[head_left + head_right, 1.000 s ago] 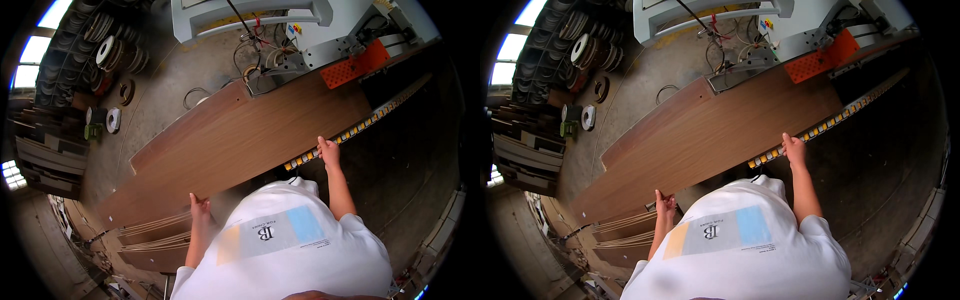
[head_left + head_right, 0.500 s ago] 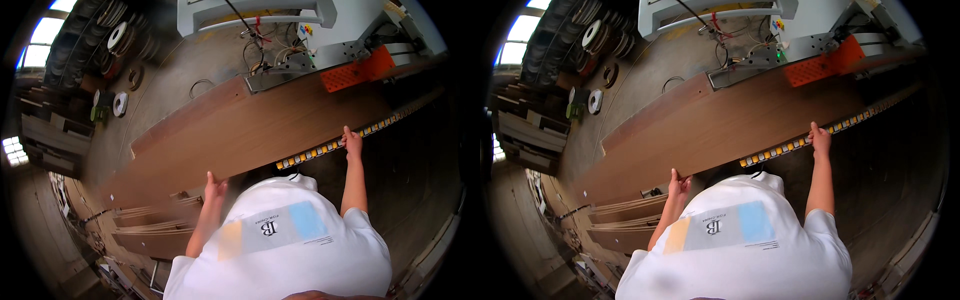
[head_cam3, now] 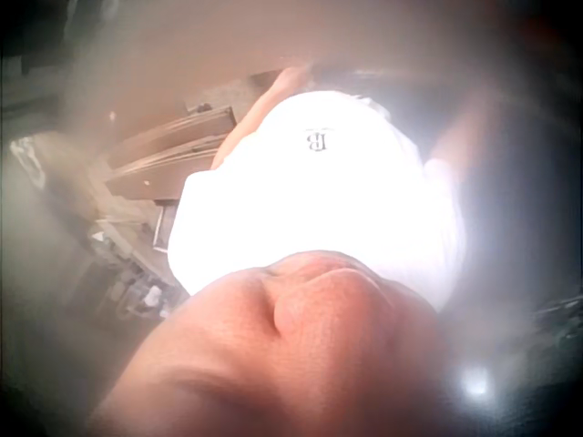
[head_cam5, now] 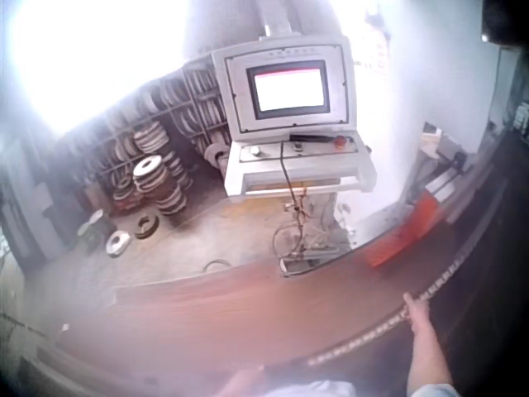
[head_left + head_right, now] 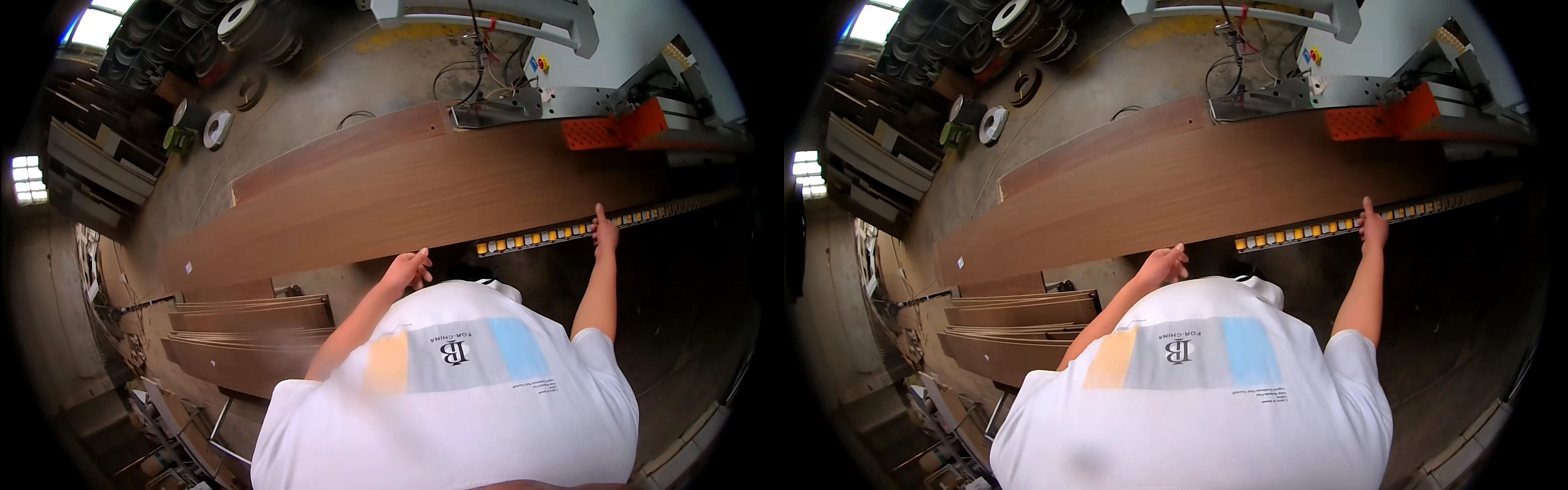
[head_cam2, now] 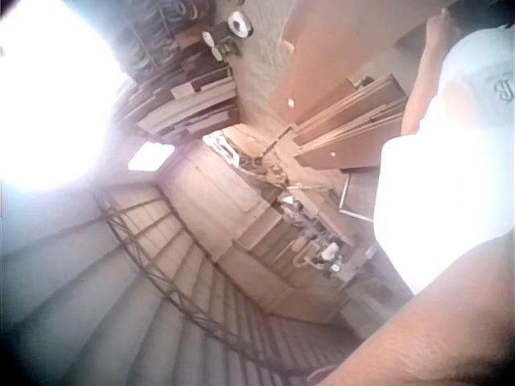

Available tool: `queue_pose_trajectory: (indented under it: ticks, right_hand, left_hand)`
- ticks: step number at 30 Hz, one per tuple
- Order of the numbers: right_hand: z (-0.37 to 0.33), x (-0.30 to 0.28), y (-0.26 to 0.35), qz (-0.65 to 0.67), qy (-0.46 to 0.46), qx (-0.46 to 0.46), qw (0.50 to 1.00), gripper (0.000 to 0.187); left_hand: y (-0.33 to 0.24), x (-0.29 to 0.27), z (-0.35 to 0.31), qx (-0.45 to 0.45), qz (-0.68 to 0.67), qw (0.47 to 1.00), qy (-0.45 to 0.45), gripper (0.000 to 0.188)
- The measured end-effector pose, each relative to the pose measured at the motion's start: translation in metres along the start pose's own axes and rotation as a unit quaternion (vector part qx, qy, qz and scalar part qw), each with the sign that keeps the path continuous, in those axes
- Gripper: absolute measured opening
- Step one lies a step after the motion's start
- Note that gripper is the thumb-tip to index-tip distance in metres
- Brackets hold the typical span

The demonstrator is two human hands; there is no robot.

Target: The person repeatedly picks up large flat wooden panels from a stack and feeds them one by one into a CNC edge banding machine. The person handles each panel with both hands, aligns it on the machine's conveyor, and then retrieves the next panel from the stack.

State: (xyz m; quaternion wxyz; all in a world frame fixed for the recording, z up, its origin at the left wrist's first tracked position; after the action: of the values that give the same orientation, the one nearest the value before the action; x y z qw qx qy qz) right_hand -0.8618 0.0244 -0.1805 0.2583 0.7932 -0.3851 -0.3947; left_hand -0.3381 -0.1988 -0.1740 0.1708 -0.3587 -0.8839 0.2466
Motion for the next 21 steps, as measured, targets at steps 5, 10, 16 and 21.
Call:
queue_pose_trajectory:
  ticks: [5,10,16,21]
  right_hand:
    - [-0.103,0.086,-0.01,-0.046,0.082,-0.018,0.995,0.052]
    - [-0.192,0.173,-0.034,-0.07,0.211,-0.036,0.974,0.05]
    - [-0.273,0.247,-0.051,-0.089,0.29,-0.013,0.953,0.049]
    - [-0.27,0.256,-0.056,-0.005,0.245,0.056,0.968,0.042]
  left_hand:
    - [0.02,-0.057,-0.023,0.039,0.04,0.998,-0.011,0.055]
    - [0.065,-0.15,-0.07,0.039,-0.095,0.979,-0.175,0.057]
    - [0.123,-0.246,-0.101,0.069,-0.202,0.93,-0.3,0.045]
    - [0.106,-0.24,-0.094,0.106,-0.211,0.932,-0.274,0.037]
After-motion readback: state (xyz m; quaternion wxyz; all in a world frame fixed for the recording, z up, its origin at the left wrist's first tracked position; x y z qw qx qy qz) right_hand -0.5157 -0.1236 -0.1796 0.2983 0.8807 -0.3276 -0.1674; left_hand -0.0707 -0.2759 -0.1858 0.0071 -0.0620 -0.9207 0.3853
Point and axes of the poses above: each hand's wrist, its own z-axis towards the middle knuckle, its own x-axis out of the palm, y = z × x, the point moved 5 cm from there along z, towards the middle knuckle, and after that the axes turned 6 degrees about z, right-handed, at the moved point
